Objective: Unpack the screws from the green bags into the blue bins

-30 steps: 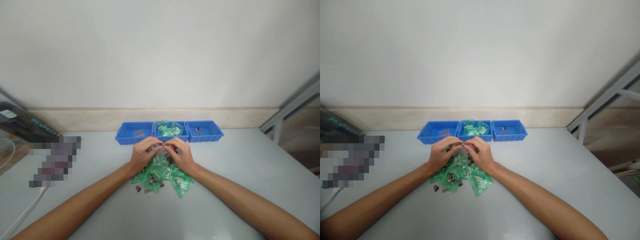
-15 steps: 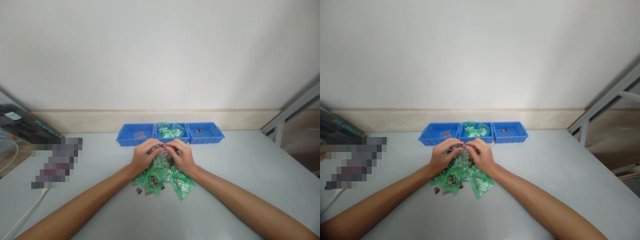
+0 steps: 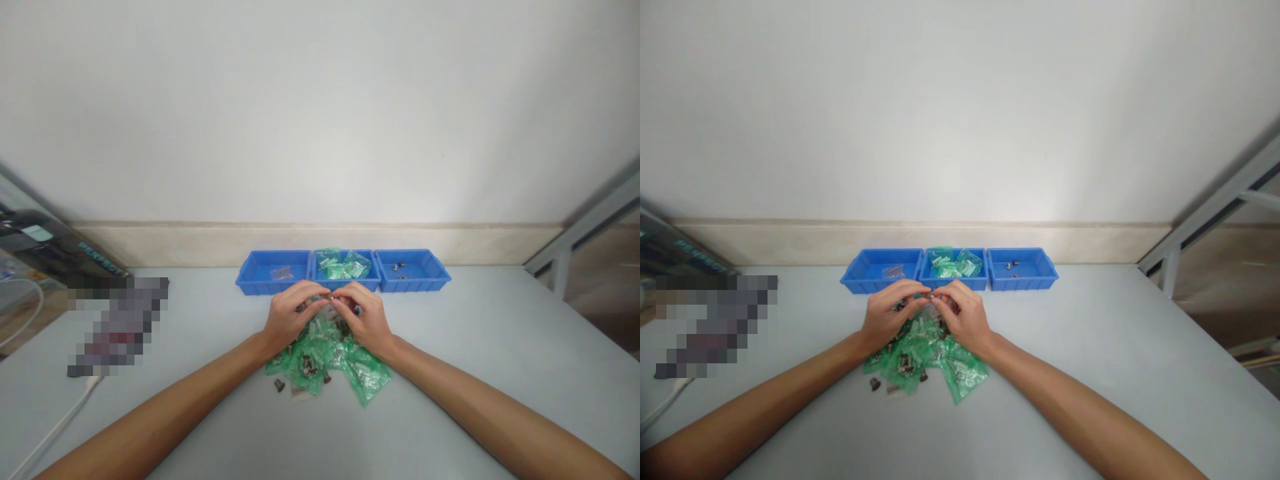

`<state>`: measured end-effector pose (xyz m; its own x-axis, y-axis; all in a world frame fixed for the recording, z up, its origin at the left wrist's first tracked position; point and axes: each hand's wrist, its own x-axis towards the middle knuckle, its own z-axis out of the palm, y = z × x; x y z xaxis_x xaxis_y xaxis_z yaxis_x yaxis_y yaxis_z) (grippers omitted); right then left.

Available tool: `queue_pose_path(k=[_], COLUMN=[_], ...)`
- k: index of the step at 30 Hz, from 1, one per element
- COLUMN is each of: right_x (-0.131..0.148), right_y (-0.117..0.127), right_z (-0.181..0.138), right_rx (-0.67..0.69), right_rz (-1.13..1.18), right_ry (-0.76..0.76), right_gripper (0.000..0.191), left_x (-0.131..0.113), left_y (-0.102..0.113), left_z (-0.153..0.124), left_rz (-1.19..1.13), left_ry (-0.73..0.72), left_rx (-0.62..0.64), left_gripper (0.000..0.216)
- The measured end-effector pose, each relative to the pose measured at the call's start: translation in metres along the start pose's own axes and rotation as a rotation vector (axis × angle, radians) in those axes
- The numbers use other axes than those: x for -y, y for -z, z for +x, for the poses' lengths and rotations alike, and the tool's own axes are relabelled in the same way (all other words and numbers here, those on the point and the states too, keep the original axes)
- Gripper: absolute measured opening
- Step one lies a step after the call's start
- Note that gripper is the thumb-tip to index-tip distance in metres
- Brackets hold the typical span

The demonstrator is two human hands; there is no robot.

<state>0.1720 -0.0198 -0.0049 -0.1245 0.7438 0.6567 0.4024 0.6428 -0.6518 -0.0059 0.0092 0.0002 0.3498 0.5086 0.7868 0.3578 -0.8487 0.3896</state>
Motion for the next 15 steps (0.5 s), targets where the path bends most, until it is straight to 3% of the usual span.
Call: queue_pose_path(k=[5, 12, 15], right_x=[0.000, 0.003, 0.010], right_y=[-0.001, 0.025, 0.036], right_z=[0.007, 0.042, 0.050], right_rx=[-0.138, -0.576, -0.537], right_rz=[0.173, 0.719, 0.795], right_ry=[-0.189, -0.707, -0.803], right_gripper=[0.014, 0.030, 0.029], left_x=[-0.003, -0.004, -0.003], left_y=[0.002, 0.002, 0.001], left_z=[0.000, 0.002, 0.002], left_rz=[-0.008, -0.004, -0.014], left_ry=[0.043, 0.038, 0.026], left_rx=[-0.009, -0.009, -0.015], left_gripper=[0.014, 0.017, 0.016])
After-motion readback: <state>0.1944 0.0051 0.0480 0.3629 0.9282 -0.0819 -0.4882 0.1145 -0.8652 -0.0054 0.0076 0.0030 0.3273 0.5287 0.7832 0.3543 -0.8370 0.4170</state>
